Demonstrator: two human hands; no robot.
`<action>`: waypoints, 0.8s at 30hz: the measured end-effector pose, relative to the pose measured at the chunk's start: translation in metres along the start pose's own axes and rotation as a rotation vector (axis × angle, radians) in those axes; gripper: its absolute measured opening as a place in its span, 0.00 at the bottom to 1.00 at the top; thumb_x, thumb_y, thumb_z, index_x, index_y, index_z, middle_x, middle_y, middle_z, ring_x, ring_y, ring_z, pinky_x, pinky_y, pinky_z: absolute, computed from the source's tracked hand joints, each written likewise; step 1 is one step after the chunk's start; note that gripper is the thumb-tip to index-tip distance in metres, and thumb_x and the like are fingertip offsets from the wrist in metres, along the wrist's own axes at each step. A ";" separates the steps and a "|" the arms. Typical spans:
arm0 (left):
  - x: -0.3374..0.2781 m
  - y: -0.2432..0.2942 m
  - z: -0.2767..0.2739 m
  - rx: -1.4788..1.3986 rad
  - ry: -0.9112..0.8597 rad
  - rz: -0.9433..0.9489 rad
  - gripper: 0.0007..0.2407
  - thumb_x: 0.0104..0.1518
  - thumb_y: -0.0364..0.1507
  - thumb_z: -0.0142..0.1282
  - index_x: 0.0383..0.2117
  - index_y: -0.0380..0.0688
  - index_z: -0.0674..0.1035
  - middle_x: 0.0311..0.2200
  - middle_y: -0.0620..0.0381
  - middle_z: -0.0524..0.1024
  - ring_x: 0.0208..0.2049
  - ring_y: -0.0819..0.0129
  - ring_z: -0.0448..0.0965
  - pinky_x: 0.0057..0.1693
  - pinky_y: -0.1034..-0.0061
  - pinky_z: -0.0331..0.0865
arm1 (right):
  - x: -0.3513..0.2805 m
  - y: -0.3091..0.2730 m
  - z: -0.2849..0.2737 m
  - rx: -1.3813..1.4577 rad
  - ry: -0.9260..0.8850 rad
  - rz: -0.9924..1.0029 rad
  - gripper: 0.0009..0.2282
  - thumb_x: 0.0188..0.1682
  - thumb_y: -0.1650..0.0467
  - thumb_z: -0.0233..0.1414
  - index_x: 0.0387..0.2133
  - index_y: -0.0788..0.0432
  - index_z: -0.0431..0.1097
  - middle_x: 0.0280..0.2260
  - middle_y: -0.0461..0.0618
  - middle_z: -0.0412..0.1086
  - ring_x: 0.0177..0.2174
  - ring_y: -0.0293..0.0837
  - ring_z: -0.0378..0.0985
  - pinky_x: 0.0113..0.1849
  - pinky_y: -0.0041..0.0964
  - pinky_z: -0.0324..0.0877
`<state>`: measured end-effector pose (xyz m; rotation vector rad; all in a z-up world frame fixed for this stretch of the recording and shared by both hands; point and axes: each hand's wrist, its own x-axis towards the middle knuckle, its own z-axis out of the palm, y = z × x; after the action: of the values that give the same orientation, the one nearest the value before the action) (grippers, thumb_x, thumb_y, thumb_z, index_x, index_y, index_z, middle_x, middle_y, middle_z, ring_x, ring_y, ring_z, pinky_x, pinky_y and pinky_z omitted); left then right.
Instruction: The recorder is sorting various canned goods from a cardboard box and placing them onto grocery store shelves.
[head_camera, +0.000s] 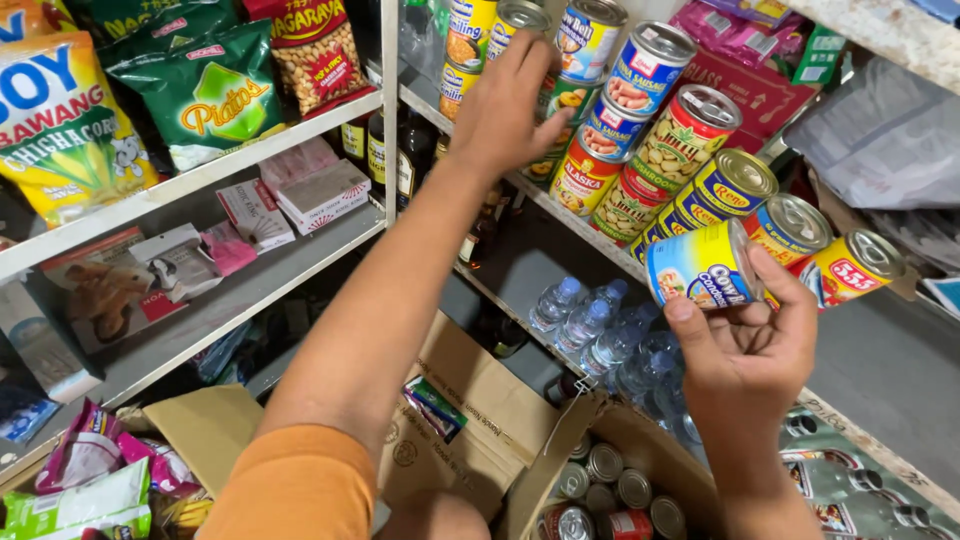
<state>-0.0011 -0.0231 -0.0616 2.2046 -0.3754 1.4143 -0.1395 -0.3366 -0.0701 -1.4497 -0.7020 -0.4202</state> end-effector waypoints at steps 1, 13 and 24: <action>0.003 -0.001 -0.003 -0.003 -0.003 0.001 0.23 0.52 0.34 0.72 0.48 0.47 0.70 0.48 0.50 0.69 0.47 0.48 0.77 0.50 0.60 0.73 | 0.001 0.001 -0.002 -0.001 0.004 0.002 0.26 0.54 0.81 0.59 0.62 0.68 0.53 0.56 0.64 0.67 0.55 0.46 0.75 0.59 0.42 0.73; 0.005 -0.001 -0.007 0.102 -0.131 0.064 0.30 0.42 0.37 0.78 0.49 0.47 0.68 0.48 0.47 0.66 0.45 0.44 0.78 0.46 0.56 0.74 | -0.004 0.002 -0.007 0.006 0.017 -0.008 0.25 0.55 0.80 0.60 0.62 0.68 0.53 0.58 0.63 0.66 0.56 0.46 0.75 0.60 0.41 0.73; -0.005 0.008 0.018 0.170 0.010 -0.080 0.33 0.44 0.39 0.78 0.51 0.44 0.65 0.50 0.44 0.66 0.38 0.41 0.80 0.40 0.56 0.76 | -0.008 0.005 -0.009 0.018 0.010 0.006 0.26 0.55 0.80 0.60 0.62 0.68 0.53 0.58 0.64 0.66 0.56 0.46 0.74 0.60 0.41 0.72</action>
<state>0.0071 -0.0393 -0.0700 2.3177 -0.1674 1.4608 -0.1409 -0.3465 -0.0791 -1.4321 -0.6915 -0.4148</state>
